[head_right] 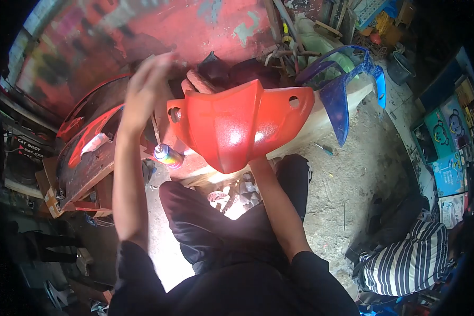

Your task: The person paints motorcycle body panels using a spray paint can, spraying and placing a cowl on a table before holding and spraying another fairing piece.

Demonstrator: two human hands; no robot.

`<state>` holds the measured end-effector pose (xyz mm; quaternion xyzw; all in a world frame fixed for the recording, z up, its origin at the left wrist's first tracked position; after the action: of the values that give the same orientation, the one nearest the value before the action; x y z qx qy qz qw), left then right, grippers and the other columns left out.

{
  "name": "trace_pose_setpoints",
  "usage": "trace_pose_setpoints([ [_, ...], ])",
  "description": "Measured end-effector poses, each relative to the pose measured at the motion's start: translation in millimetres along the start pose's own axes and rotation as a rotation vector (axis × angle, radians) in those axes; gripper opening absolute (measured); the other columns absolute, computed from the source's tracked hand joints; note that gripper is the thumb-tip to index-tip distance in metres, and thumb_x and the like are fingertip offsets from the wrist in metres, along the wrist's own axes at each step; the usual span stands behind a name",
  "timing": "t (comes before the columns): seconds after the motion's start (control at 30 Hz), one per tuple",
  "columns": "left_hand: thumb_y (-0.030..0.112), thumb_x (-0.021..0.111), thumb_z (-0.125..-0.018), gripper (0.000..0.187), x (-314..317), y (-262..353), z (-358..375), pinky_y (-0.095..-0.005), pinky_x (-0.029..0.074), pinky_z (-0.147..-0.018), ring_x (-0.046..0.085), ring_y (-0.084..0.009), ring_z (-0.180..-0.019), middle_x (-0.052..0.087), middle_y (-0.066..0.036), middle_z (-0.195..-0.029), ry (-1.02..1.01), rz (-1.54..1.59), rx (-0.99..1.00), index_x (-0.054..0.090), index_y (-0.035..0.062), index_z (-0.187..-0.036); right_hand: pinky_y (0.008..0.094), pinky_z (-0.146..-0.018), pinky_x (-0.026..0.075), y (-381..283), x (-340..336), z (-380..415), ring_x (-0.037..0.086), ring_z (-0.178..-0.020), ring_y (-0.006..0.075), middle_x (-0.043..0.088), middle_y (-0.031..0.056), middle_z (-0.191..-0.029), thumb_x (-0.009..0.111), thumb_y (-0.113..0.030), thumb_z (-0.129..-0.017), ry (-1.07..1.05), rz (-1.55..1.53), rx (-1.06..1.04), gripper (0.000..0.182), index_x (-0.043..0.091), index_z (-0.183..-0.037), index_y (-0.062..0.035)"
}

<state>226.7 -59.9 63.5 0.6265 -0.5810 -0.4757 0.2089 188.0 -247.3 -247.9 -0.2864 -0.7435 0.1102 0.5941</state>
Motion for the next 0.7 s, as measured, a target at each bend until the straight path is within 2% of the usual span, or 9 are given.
trace_pose_setpoints([
  [0.03, 0.022, 0.053, -0.099, 0.032, -24, 5, 20, -0.0291, 0.041, -0.098, 0.058, -0.0158, -0.108, 0.066, -0.009, -0.112, 0.208, 0.011, -0.005, 0.064, -0.0029, -0.116, 0.0407, -0.100, 0.048, -1, -1, -1, 0.049, -0.124, 0.0217, 0.045, 0.0088, -0.139, 0.045, -0.039, -0.101, 0.004, -0.002, -0.005, 0.051, 0.038, -0.142, -0.0095],
  [0.1, 0.019, 0.050, -0.100, 0.030, -69, -43, 63, -0.0291, 0.043, -0.095, 0.059, -0.0147, -0.104, 0.066, -0.009, -0.108, 0.443, 0.058, 0.044, 0.064, -0.0049, -0.113, 0.0407, -0.100, 0.048, -4, -1, -1, 0.049, -0.125, 0.0217, 0.045, 0.0088, -0.140, 0.045, -0.039, -0.101, 0.003, -0.002, -0.007, 0.051, 0.038, -0.142, -0.0096],
  [0.13, 0.018, 0.049, -0.100, 0.029, -81, -73, 90, -0.0287, 0.044, -0.093, 0.059, -0.0142, -0.100, 0.066, -0.008, -0.106, 0.556, 0.192, -0.057, 0.063, -0.0047, -0.112, 0.0407, -0.100, 0.048, -4, -2, 0, 0.049, -0.125, 0.0217, 0.045, 0.0088, -0.140, 0.045, -0.039, -0.101, 0.005, -0.003, -0.007, 0.051, 0.037, -0.142, -0.0096],
  [0.2, 0.020, 0.048, -0.101, 0.031, -101, -116, 145, -0.0294, 0.045, -0.091, 0.058, -0.0170, -0.101, 0.063, -0.010, -0.109, 0.688, -0.227, -0.092, 0.060, -0.0028, -0.118, 0.0408, -0.100, 0.048, -3, -2, 2, 0.049, -0.125, 0.0218, 0.045, 0.0088, -0.140, 0.045, -0.040, -0.101, 0.006, -0.003, -0.006, 0.051, 0.037, -0.142, -0.0097],
  [0.27, 0.030, 0.056, -0.097, 0.046, -93, -147, 185, -0.0394, 0.043, -0.095, 0.050, -0.0294, -0.114, 0.046, -0.021, -0.127, 0.678, -0.382, -0.294, 0.049, 0.0010, -0.133, 0.0408, -0.101, 0.047, -4, -3, 6, 0.049, -0.125, 0.0218, 0.045, 0.0088, -0.140, 0.045, -0.040, -0.101, 0.009, 0.000, -0.004, 0.052, 0.037, -0.142, -0.0098],
  [0.33, 0.036, 0.069, -0.088, 0.067, -77, -172, 209, -0.0477, 0.039, -0.102, 0.041, -0.0394, -0.125, 0.034, -0.028, -0.135, 0.607, -0.620, -0.266, 0.041, 0.0093, -0.142, 0.0408, -0.101, 0.047, -5, -4, 8, 0.049, -0.125, 0.0219, 0.045, 0.0088, -0.140, 0.045, -0.040, -0.101, 0.012, 0.007, -0.003, 0.052, 0.037, -0.142, -0.0099],
  [0.43, 0.031, 0.083, -0.075, 0.091, -36, -192, 225, -0.0510, 0.031, -0.110, 0.034, -0.0404, -0.130, 0.029, -0.028, -0.140, 0.461, -0.546, -0.305, 0.032, 0.0156, -0.148, 0.0408, -0.101, 0.047, -4, -4, 10, 0.048, -0.126, 0.0219, 0.044, 0.0088, -0.140, 0.045, -0.040, -0.101, 0.015, 0.009, -0.001, 0.052, 0.037, -0.143, -0.0100],
  [0.53, 0.022, 0.084, -0.073, 0.094, -14, -239, 241, -0.0500, 0.034, -0.110, 0.035, -0.0490, -0.130, 0.028, -0.030, -0.137, 0.435, -0.430, -0.341, 0.030, 0.0212, -0.149, 0.0409, -0.101, 0.047, -5, -3, 11, 0.048, -0.126, 0.0220, 0.044, 0.0088, -0.141, 0.045, -0.040, -0.101, 0.017, 0.018, -0.006, 0.052, 0.036, -0.143, -0.0101],
  [0.7, 0.015, 0.082, -0.074, 0.093, -15, -262, 240, -0.0487, 0.037, -0.105, 0.041, -0.0469, -0.125, 0.034, -0.029, -0.134, 0.546, -0.480, -0.265, 0.028, 0.0197, -0.150, 0.0409, -0.102, 0.046, -3, -3, 9, 0.048, -0.126, 0.0221, 0.044, 0.0089, -0.141, 0.045, -0.040, -0.101, 0.018, 0.022, -0.009, 0.053, 0.036, -0.143, -0.0103],
])
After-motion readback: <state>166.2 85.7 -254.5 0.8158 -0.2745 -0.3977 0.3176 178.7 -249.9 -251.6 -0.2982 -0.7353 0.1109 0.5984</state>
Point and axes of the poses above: each hand's wrist, its own z-axis away from the middle knuckle, its own x-axis out of the palm, y = z × x, the point moved 8 cm from there along -z, towards the middle knuckle
